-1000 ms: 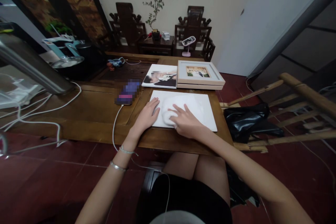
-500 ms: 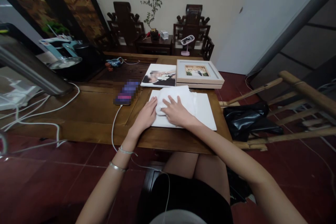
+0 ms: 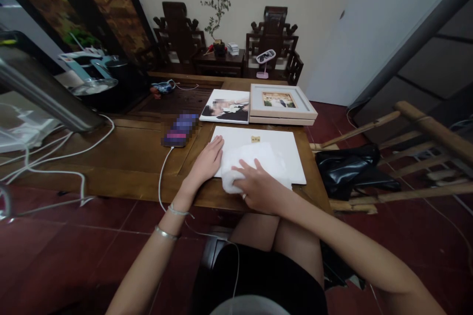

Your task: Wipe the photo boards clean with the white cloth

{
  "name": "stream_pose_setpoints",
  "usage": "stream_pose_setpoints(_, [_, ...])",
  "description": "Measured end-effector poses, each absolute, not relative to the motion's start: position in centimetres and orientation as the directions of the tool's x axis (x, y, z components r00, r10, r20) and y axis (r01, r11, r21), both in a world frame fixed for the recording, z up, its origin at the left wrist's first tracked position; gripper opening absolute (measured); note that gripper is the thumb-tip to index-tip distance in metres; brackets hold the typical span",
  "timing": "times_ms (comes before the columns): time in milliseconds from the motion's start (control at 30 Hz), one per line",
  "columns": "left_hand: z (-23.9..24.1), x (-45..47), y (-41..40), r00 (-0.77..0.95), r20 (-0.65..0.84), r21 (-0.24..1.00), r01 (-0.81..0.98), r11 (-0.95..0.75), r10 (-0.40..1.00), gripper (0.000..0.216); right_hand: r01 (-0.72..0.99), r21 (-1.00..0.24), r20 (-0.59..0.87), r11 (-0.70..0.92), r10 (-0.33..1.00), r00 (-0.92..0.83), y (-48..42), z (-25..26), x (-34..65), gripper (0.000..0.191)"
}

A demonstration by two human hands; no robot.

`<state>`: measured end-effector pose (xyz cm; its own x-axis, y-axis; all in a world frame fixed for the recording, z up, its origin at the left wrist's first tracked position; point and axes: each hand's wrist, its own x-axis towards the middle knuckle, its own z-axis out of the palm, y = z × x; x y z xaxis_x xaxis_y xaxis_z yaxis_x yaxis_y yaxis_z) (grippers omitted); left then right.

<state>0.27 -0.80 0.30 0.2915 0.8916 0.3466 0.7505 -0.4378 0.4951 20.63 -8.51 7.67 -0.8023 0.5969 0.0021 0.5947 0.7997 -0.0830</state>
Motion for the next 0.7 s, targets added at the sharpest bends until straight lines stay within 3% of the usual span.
stream_pose_setpoints(167, [0.2,0.3,-0.7,0.289,0.351,0.503,0.744,-0.440,0.891,0.047,0.702,-0.111,-0.005,0.704,0.706,-0.709,-4.1,7.8,20.5,0.036])
stream_pose_setpoints(500, [0.4,0.3,-0.6,0.227,0.361,0.581,0.704,-0.408,0.905,0.048,0.873,-0.015,0.104,0.488,0.869,-0.484,-1.1,6.7,16.7,0.040])
stream_pose_setpoints(700, [1.3,0.3,-0.8,0.049,0.362,0.749,0.578,-0.322,0.931,0.050,0.738,0.003,0.066,0.675,0.736,-0.673,-1.9,6.7,16.2,0.040])
